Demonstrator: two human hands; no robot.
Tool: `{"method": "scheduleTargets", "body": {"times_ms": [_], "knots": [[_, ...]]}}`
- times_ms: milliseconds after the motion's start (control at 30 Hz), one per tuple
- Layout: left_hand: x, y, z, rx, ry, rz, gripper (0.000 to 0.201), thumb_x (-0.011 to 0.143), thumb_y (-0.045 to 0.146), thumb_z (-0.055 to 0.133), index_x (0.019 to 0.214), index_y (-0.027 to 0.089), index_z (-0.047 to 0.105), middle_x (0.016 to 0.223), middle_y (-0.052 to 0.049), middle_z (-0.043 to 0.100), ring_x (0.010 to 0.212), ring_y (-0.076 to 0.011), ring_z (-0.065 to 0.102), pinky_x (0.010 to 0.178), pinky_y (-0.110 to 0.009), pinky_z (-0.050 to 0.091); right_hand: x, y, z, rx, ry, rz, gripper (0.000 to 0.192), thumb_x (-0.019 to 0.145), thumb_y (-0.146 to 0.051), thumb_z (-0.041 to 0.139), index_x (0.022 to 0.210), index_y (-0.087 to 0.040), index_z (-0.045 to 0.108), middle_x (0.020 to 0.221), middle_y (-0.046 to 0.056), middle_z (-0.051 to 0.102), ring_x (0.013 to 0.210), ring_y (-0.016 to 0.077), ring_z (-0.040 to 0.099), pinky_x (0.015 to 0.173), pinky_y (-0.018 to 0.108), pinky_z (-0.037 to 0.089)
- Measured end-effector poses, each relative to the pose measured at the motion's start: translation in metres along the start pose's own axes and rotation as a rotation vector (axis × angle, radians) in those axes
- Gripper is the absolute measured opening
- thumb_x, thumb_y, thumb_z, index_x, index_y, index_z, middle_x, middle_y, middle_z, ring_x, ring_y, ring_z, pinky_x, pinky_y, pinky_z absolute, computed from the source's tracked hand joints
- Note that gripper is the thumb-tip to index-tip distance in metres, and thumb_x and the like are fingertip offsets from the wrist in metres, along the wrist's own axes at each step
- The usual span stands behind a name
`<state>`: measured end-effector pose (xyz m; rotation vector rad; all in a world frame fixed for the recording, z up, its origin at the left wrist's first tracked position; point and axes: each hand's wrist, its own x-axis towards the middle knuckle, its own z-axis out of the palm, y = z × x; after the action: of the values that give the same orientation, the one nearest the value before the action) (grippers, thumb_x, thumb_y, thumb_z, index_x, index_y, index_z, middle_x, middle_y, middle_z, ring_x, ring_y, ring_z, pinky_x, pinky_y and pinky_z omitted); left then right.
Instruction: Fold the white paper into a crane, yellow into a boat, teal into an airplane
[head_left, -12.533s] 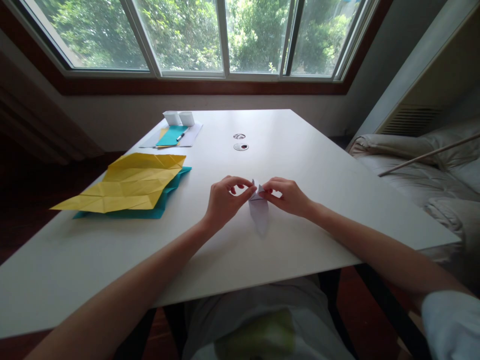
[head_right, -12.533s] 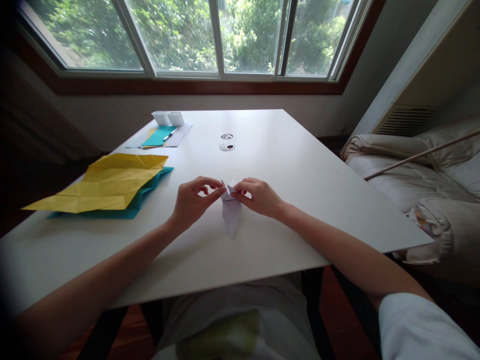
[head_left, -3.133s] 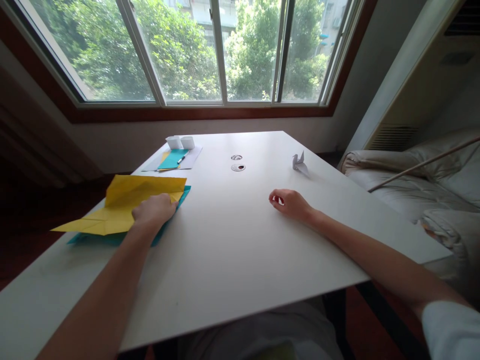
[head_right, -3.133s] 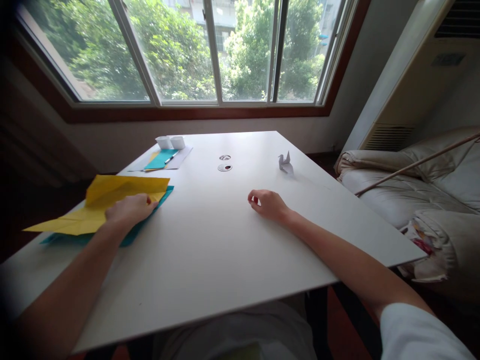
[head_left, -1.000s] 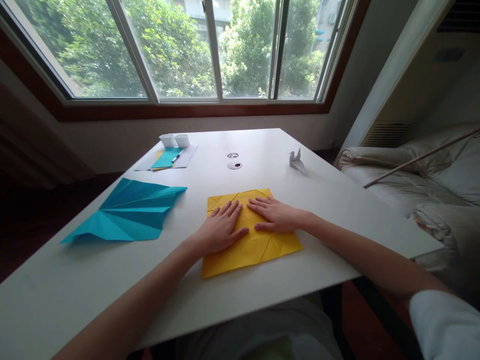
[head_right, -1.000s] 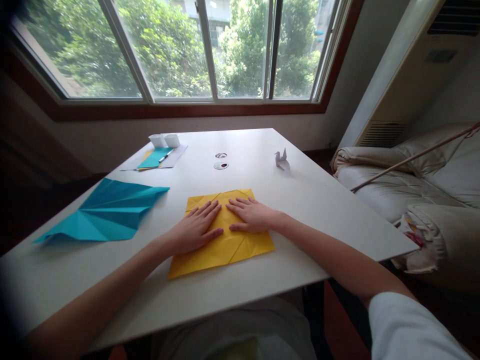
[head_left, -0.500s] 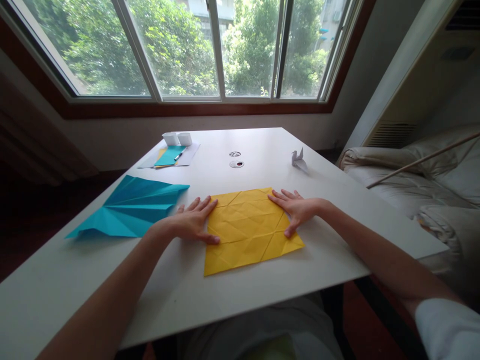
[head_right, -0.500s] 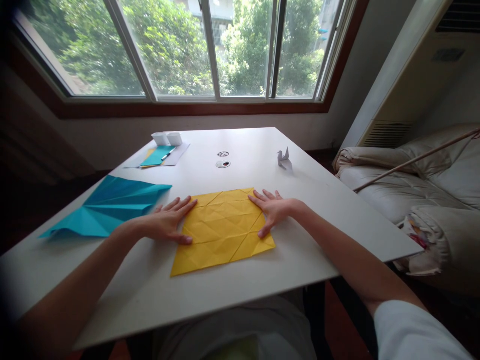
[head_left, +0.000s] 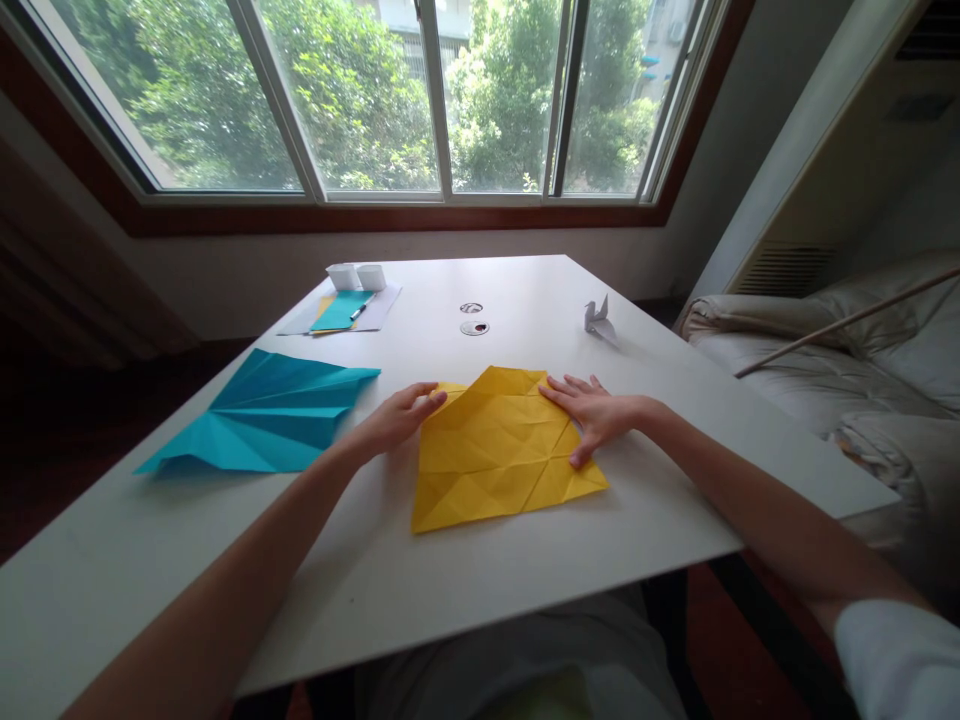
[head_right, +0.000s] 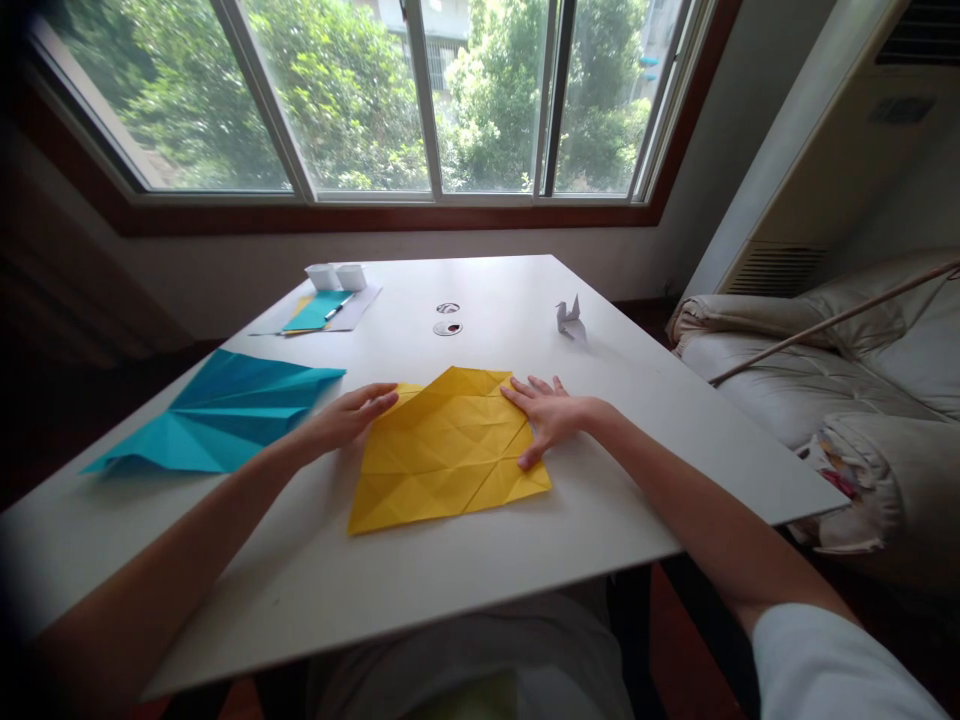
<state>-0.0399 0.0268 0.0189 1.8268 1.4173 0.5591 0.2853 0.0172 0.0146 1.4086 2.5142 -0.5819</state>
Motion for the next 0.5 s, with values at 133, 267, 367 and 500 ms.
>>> {"method": "scheduleTargets", "body": {"times_ms": [133,267,367,500], "knots": [[-0.008,0.011,0.002,-0.438,0.046,-0.108,0.073,0.07,0.042,0.068,0.132,0.021,0.036,0.112,-0.013,0.061,0.102,-0.0252,0.059,0.081,-0.035,0.05,0.0,0.001,0.001,-0.009,0.012,0.001,0.122,0.051,-0.068,0.065,0.143,-0.025,-0.004,0.15,0.007,-0.01,0.134,0.0364,-0.011,0.103,0.057,-0.011],[-0.008,0.011,0.003,-0.655,0.073,-0.242,0.1,0.061,0.015,0.077,0.14,0.019,0.016,0.102,-0.014,0.064,0.092,-0.0238,0.063,0.074,-0.032,0.054,0.001,0.004,0.002,0.022,0.029,-0.024,0.121,0.051,-0.07,0.064,0.143,-0.026,-0.002,0.15,0.007,-0.008,0.135,0.0367,-0.008,0.105,0.057,-0.007],[-0.007,0.011,0.004,-0.756,0.091,-0.267,0.097,0.06,0.005,0.075,0.139,0.019,0.02,0.104,-0.014,0.064,0.092,-0.0236,0.063,0.076,-0.033,0.054,0.004,0.008,0.001,0.083,0.087,-0.035,0.11,0.06,-0.072,0.055,0.144,-0.024,0.003,0.151,0.007,0.0,0.136,0.0339,-0.001,0.108,0.052,0.001],[-0.005,0.011,0.005,-0.817,0.076,-0.22,0.078,0.063,0.003,0.073,0.13,0.018,0.036,0.108,-0.013,0.063,0.097,-0.0234,0.062,0.078,-0.033,0.055,0.011,0.011,-0.002,0.188,0.289,0.091,0.094,0.071,-0.07,0.046,0.144,-0.019,0.013,0.149,0.012,0.017,0.135,0.0329,0.016,0.108,0.048,0.015]]}}
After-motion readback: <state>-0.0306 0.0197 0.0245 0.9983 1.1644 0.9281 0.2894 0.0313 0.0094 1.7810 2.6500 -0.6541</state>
